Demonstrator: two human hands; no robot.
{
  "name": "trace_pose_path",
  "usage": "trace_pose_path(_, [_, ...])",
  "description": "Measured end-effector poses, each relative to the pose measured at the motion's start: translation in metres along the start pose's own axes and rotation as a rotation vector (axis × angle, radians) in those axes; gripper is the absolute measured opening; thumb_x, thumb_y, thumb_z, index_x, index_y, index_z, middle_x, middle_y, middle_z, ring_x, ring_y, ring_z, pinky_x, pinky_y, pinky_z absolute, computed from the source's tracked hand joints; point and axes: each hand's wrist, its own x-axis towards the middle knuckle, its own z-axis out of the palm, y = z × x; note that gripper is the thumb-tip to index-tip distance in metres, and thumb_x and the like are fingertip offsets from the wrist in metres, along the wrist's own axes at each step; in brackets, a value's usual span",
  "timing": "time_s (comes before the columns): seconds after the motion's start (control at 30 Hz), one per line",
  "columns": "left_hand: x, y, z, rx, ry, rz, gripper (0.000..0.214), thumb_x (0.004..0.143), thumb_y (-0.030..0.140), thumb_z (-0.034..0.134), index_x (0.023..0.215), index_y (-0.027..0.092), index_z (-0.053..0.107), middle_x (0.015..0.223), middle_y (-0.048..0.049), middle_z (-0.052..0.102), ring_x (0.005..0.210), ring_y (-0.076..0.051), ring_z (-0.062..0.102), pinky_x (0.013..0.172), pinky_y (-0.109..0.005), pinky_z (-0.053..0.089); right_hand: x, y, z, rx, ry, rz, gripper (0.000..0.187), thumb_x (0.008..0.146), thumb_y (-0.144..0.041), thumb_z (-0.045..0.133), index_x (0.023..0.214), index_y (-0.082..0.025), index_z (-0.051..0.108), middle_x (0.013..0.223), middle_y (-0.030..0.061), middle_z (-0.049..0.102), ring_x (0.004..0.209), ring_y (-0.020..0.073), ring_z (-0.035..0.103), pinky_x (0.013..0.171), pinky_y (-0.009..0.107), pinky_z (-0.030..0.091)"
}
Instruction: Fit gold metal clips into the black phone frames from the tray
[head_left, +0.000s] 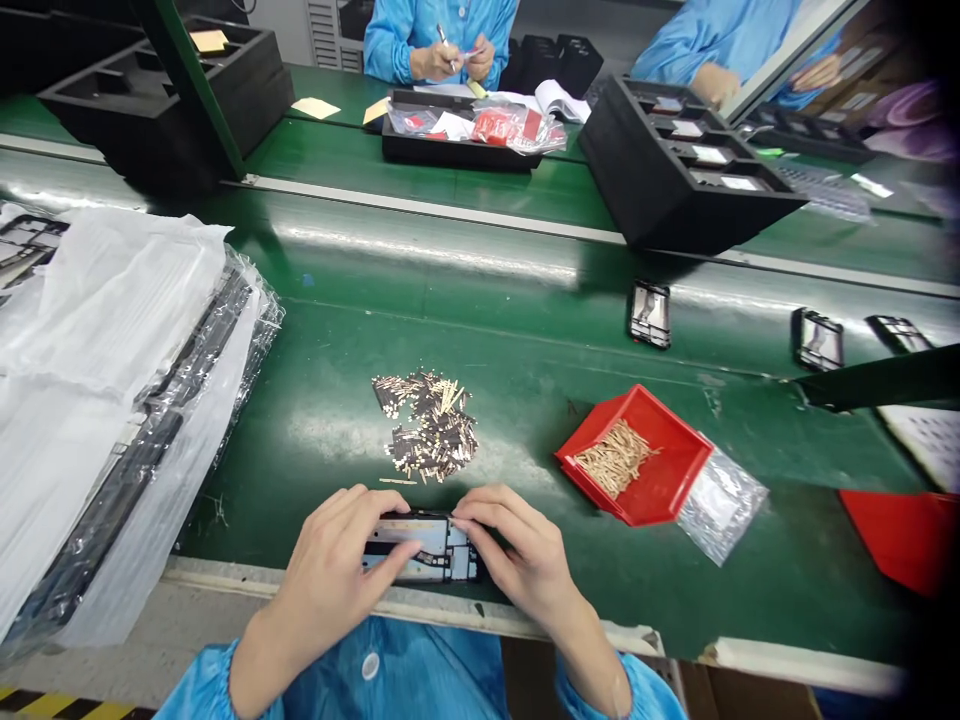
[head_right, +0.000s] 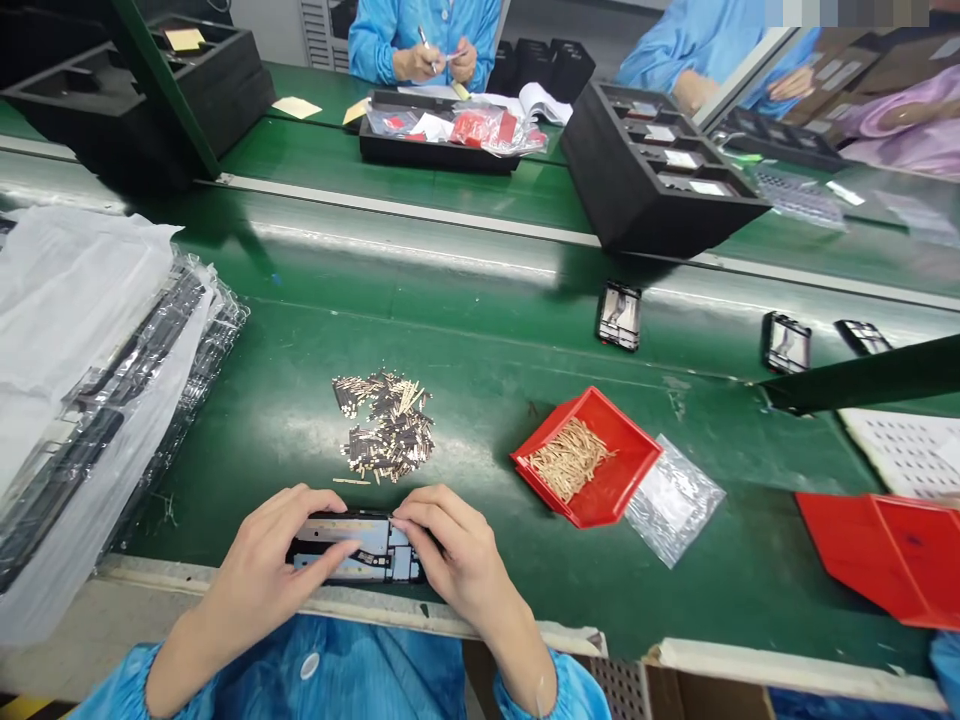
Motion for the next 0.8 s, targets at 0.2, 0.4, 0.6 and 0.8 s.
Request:
trace_pose_path(0.2, [0.001,0.002,0.013,-0.117,0.232,-0.056,0.022,0.103,0.012,0.074,0.094,0.024,0.058,0.092,0.0000,0.079,0.082,-0.019,0.069,0.076,-0.034,0.052,-0.002,0.002,0.004,0.054,0.009,-0.102,0.028,0.104,-0.003,0.064,0.119,-0.024,0.073,0.100,0.0079,0.075,0.086,0.0219,0.074,0.074,0.035,0.065])
trace_pose_path(0.4, [-0.010,-0.003,0.021,-0.020,0.388,0.062,0.035,0.098,0.002,0.075,0.084,0.025,0.053,0.093,0.0041,0.088,0.093,-0.024,0.073,0.090,-0.047,0.047,-0.004,-0.012,0.008,0.132,0.037,0.072,0.024,0.102,-0.002,0.069,0.111,-0.024,0.071,0.098,0.0060,0.072,0.088,0.0209,0.071,0.076,0.034,0.060])
trace_pose_path(0.6, [-0.012,-0.002,0.023,0.037,0.407,0.088,0.036,0.097,-0.001,0.074,0.084,0.026,0.053,0.093,0.0042,0.088,0.094,-0.025,0.069,0.086,-0.046,0.049,-0.004,-0.020,0.011,0.183,0.041,0.152,0.018,0.103,-0.007,0.069,0.107,-0.025,0.072,0.095,0.0055,0.070,0.085,0.0214,0.069,0.074,0.036,0.059])
trace_pose_path(0.8, [-0.013,0.003,0.023,0.016,0.391,0.060,0.037,0.097,-0.003,0.070,0.084,0.025,0.050,0.094,0.0038,0.088,0.086,-0.023,0.062,0.077,-0.041,0.049,-0.005,-0.016,0.024,-0.092,-0.010,-0.141,0.041,0.103,-0.003,0.065,0.135,-0.028,0.075,0.109,0.0099,0.075,0.096,0.0244,0.071,0.079,0.041,0.062])
